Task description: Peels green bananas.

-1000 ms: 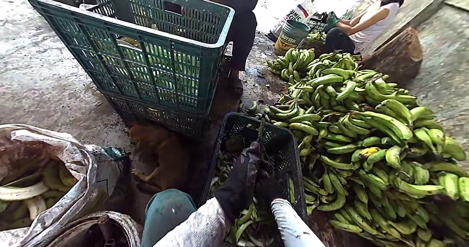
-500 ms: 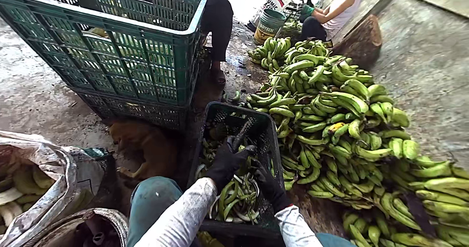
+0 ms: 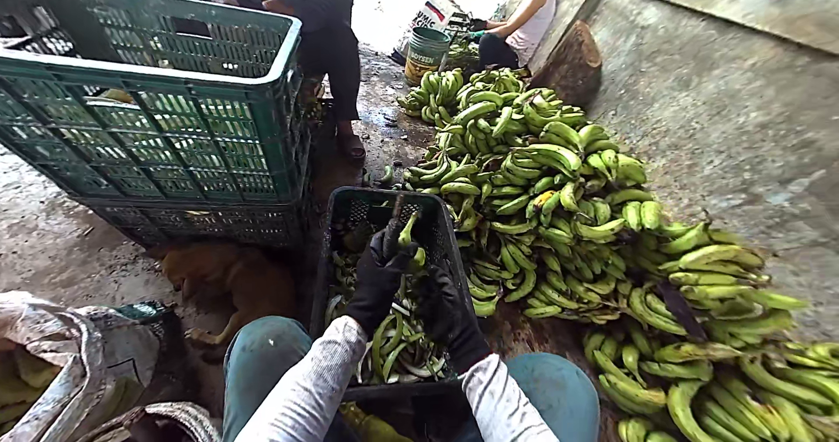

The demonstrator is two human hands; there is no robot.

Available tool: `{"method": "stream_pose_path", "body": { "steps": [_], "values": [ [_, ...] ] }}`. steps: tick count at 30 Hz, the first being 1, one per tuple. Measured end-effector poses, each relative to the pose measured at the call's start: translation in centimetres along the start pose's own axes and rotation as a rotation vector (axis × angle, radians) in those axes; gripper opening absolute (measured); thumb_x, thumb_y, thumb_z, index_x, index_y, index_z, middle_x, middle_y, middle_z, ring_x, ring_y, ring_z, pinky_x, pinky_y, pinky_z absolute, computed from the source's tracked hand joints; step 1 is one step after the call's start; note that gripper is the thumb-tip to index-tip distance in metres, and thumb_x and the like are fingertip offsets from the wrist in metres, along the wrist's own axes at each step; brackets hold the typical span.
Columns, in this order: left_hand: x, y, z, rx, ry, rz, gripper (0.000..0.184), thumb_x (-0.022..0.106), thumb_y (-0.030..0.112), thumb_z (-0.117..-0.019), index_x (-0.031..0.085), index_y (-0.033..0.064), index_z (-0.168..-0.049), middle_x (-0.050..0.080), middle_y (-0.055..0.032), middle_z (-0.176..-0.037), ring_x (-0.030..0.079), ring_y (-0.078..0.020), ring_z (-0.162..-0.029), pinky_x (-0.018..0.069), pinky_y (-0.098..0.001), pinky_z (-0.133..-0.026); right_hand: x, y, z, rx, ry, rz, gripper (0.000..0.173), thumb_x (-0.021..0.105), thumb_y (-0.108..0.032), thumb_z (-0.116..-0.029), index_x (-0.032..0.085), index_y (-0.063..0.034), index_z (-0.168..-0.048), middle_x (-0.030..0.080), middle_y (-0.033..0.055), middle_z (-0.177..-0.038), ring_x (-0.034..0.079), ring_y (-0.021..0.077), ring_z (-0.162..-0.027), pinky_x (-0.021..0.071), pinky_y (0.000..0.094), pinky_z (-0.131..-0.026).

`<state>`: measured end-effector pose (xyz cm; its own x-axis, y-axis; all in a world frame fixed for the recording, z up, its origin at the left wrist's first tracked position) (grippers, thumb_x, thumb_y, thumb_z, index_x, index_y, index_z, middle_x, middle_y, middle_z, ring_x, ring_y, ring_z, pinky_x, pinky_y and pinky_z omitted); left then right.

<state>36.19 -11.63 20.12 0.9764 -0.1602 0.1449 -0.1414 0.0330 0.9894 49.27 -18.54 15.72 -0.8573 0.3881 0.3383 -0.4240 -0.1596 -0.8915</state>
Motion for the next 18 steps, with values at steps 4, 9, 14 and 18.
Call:
{"method": "stream_pose_path", "body": {
  "steps": [4, 9, 14, 18],
  "values": [
    [1.1, 0.6, 1.6, 0.093, -0.097, 0.173, 0.052, 0.073, 0.016, -0.0918, 0.051, -0.0008, -0.136, 0.070, -0.0092, -0.104, 0.069, -0.0149, -0.092, 0.0600, -0.0329, -0.084, 1.6, -1.5, 0.5, 0.015, -0.377, -0.546, 0.050, 0.033, -0.052, -0.1061, 0.063, -0.0122, -0.112, 0.072, 0.0105, -0.092, 0.069, 0.0212, -0.074, 0.0594, 0.0369, -0.062],
    [0.1, 0.2, 3.9, 0.051, -0.127, -0.025, 0.049, 0.062, 0.030, -0.0996, 0.052, 0.0003, -0.138, 0.068, -0.0052, -0.107, 0.066, -0.0092, -0.090, 0.0567, -0.0272, -0.079, 0.1, -6.8, -1.2, -0.222, -0.130, -0.348, 0.035, 0.030, -0.027, -0.1098, 0.052, -0.0048, -0.125, 0.068, 0.0140, -0.100, 0.068, 0.0230, -0.082, 0.0593, 0.0377, -0.068],
    [0.2, -1.5, 6.8, 0.019, -0.318, -0.133, 0.076, 0.037, 0.069, -0.0981, 0.057, 0.0059, -0.135, 0.063, 0.0006, -0.087, 0.059, -0.0095, -0.070, 0.0537, -0.0291, -0.065, -3.1, -11.7, -0.8, -0.453, 0.118, 0.145, 0.043, 0.061, -0.026, -0.0992, 0.049, -0.0079, -0.136, 0.067, 0.0096, -0.103, 0.067, 0.0176, -0.081, 0.0584, 0.0340, -0.068],
    [3.3, 1.6, 7.3, 0.050, -0.522, -0.048, 0.080, 0.037, 0.071, -0.0983, 0.058, 0.0041, -0.136, 0.063, -0.0009, -0.086, 0.060, -0.0114, -0.069, 0.0556, -0.0302, -0.063, -3.3, -13.0, 0.5, -0.503, 0.136, 0.254, 0.045, 0.068, -0.022, -0.0956, 0.051, -0.0113, -0.136, 0.067, 0.0062, -0.106, 0.066, 0.0141, -0.083, 0.0582, 0.0308, -0.071]
  ]
}}
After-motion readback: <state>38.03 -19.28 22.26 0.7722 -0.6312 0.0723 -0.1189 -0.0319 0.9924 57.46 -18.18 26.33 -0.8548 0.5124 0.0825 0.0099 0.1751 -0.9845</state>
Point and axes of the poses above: each hand's wrist, its own z-axis away from the middle knuckle, its own x-axis out of the palm, y = z × x, the point moved 2 cm from there along -z, towards the middle knuckle
